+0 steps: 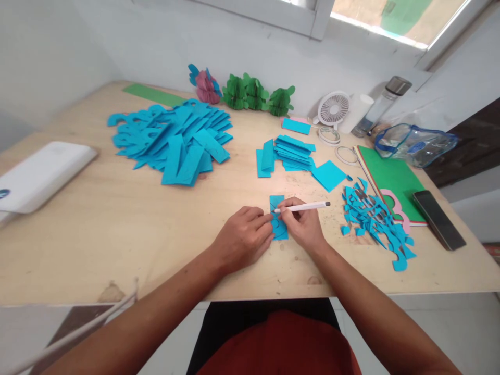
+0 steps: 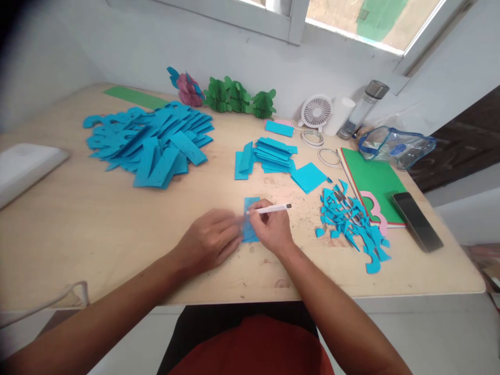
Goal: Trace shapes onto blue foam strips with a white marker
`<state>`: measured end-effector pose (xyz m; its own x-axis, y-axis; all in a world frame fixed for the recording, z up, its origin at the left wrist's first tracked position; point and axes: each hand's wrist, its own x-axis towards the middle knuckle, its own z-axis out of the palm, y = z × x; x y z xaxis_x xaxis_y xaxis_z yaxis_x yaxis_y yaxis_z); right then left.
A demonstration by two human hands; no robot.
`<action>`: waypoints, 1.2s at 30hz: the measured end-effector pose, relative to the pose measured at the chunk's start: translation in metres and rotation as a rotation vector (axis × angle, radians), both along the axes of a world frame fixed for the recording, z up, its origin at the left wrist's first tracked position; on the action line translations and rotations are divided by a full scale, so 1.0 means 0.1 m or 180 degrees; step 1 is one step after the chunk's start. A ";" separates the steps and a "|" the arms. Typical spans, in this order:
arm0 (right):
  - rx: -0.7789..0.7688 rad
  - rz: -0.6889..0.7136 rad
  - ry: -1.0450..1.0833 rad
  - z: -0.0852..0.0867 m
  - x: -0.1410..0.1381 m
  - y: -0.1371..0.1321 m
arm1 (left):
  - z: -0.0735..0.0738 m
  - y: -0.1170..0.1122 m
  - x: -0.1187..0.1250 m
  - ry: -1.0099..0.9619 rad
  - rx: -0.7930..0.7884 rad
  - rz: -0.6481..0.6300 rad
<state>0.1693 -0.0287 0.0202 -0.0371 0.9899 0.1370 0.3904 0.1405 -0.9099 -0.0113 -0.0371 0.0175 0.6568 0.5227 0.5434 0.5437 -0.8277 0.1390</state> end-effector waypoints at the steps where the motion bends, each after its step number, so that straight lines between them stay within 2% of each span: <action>1: -0.0017 0.0006 -0.0014 -0.01 0.00 0.00 | 0.00 0.00 0.00 0.0000 0.0006 0.0003; 8: -0.0048 -0.0032 -0.0230 -0.01 0.01 -0.01 | 0.00 -0.01 0.00 0.0027 0.0042 0.0014; 26: 0.0008 -0.0028 -0.0163 -0.04 0.01 0.00 | -0.01 0.00 0.00 -0.0109 0.0033 -0.0026; 36: 0.0037 -0.0014 -0.0341 -0.03 0.00 0.00 | -0.01 0.00 0.00 -0.0093 0.0026 -0.0030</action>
<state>0.1695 -0.0291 0.0176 -0.0479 0.9885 0.1438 0.4860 0.1488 -0.8612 -0.0115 -0.0373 0.0169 0.6455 0.5121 0.5667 0.5316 -0.8339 0.1480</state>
